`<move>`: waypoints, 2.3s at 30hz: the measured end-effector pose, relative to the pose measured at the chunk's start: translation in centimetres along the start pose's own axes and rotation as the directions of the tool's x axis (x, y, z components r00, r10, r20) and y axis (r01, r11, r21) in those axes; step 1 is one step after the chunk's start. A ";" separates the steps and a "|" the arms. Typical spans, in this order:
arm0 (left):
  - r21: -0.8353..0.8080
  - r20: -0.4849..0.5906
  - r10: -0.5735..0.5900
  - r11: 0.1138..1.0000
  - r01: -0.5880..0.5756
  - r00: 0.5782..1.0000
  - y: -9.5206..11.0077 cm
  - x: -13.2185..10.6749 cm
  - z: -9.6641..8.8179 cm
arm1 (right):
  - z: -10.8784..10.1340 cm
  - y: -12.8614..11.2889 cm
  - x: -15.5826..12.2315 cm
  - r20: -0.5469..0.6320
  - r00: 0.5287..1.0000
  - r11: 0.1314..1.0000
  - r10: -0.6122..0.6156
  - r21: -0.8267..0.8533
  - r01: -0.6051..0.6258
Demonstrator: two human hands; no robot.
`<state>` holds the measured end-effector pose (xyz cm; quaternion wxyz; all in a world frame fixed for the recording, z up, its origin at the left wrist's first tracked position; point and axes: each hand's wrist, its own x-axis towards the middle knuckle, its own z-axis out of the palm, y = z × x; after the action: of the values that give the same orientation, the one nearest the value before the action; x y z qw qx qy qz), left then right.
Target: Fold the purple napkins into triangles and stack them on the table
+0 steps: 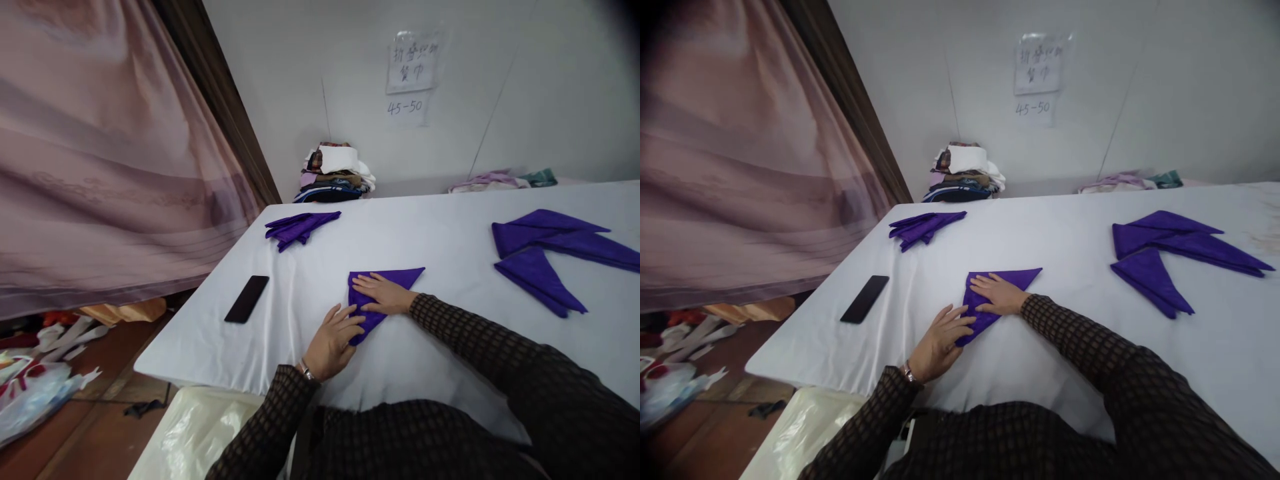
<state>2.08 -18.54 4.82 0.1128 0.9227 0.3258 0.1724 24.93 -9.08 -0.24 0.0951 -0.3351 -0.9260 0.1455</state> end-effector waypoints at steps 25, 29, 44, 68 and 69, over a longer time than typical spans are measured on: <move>-0.060 -0.102 0.032 0.998 -0.038 0.994 -2.6 -1.2 1.3 | 0.3 0.3 0.9 -0.078 0.993 0.995 0.088 -0.045 -0.091; -0.056 -0.056 0.031 0.998 -0.034 0.998 -3.6 -1.3 1.6 | 0.4 0.3 0.8 -0.084 0.993 0.995 0.086 -0.041 -0.090; 0.056 0.157 0.150 0.985 -0.161 0.976 -5.4 1.4 1.9 | -0.4 -0.1 0.9 -0.071 0.992 0.994 0.105 -0.026 -0.107; -0.087 -0.248 -0.222 0.974 0.207 0.943 -8.7 5.6 3.0 | 0.2 1.4 1.4 -0.236 0.945 0.964 0.227 0.192 -0.183; -0.083 -0.261 -0.257 0.966 0.244 0.931 -8.6 6.2 3.4 | 0.3 1.6 1.6 -0.261 0.938 0.965 0.230 0.185 -0.185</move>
<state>3.05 -8.31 0.50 0.1110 0.8385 0.4487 0.2885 24.59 -6.97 -0.93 0.2357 -0.4396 -0.8481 0.1787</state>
